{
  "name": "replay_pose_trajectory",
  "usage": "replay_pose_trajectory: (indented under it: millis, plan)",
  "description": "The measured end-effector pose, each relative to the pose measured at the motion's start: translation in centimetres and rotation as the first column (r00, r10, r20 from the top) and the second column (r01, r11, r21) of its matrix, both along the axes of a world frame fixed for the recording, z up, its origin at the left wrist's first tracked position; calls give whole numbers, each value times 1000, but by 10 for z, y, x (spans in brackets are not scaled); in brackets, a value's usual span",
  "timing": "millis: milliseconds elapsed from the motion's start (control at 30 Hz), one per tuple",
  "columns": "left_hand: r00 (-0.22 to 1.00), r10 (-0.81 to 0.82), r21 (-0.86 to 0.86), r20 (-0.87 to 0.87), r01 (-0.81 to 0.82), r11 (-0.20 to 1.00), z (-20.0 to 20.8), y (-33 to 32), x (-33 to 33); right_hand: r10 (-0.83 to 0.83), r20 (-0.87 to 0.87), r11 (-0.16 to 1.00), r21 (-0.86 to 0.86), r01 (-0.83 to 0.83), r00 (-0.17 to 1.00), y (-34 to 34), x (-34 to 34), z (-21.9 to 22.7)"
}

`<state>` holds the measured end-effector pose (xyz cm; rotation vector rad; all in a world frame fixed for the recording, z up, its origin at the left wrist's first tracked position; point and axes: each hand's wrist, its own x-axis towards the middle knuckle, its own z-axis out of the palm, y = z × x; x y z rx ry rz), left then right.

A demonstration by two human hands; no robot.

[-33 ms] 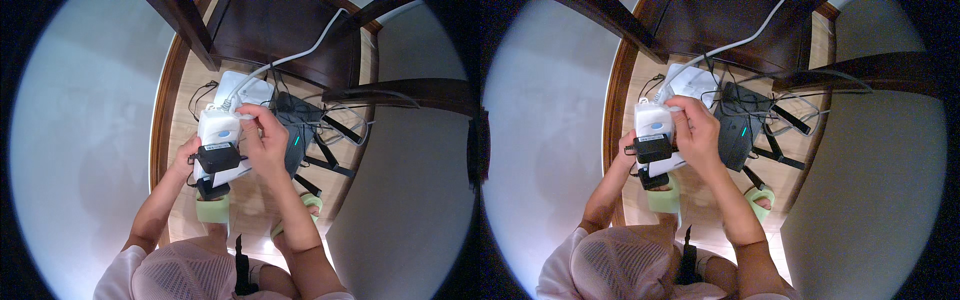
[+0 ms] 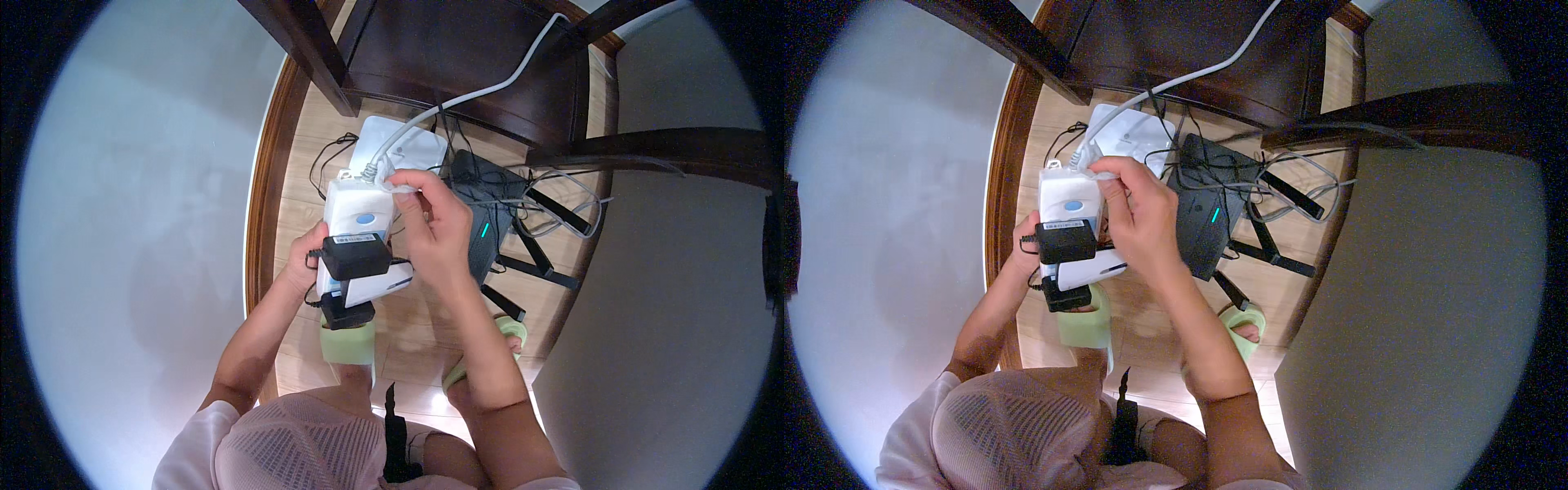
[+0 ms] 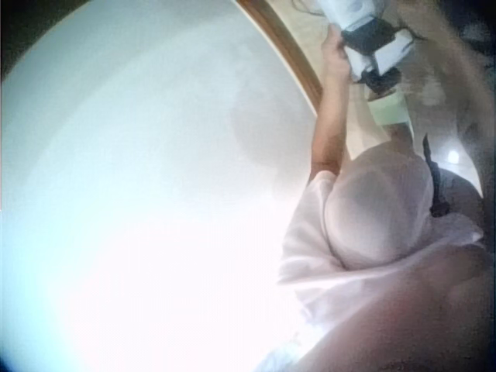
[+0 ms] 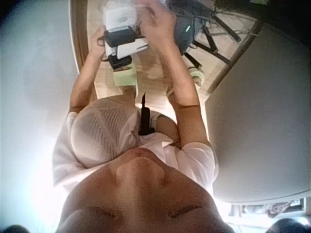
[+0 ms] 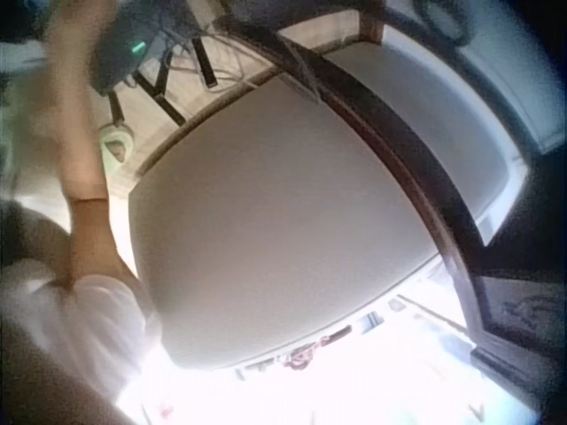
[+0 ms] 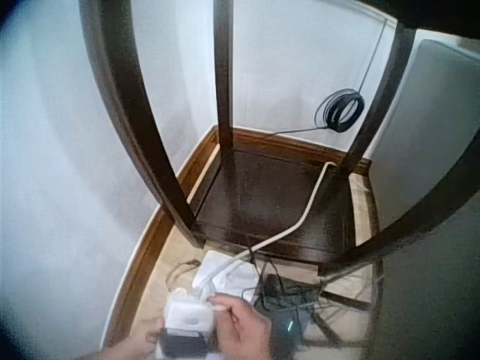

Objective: The person cleans a router and a power strip by hand using a cloth, wiping the surfaces, antennas, and power cables.

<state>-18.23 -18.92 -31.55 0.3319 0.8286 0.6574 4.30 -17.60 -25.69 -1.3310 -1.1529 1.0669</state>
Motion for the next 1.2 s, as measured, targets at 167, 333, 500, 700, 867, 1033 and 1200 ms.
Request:
replay_pose_trajectory:
  millis: [167,333,500,700,867,1033,1200]
  plan:
    - [956,-40,-5,291,43,999,10,2,25,-8,149,997,-80,20,989,3,14,-1]
    - [896,182,-230,405,-93,969,7,2,22,-27,347,918,380,-114,937,1,7,2]
    - [799,66,-115,597,4,993,27,28,39,91,338,976,157,-152,937,-17,39,-21]
    - [835,263,-307,484,-119,944,15,15,27,205,396,818,432,-379,895,41,5,23]
    - [909,217,-219,357,-145,965,26,22,25,362,481,812,257,-523,798,18,51,-2]
    - [851,-21,-1,525,26,1000,14,32,27,119,323,973,151,-176,939,14,34,18]
    - [850,188,-268,493,-57,962,19,28,23,351,425,806,317,-500,834,46,19,17]
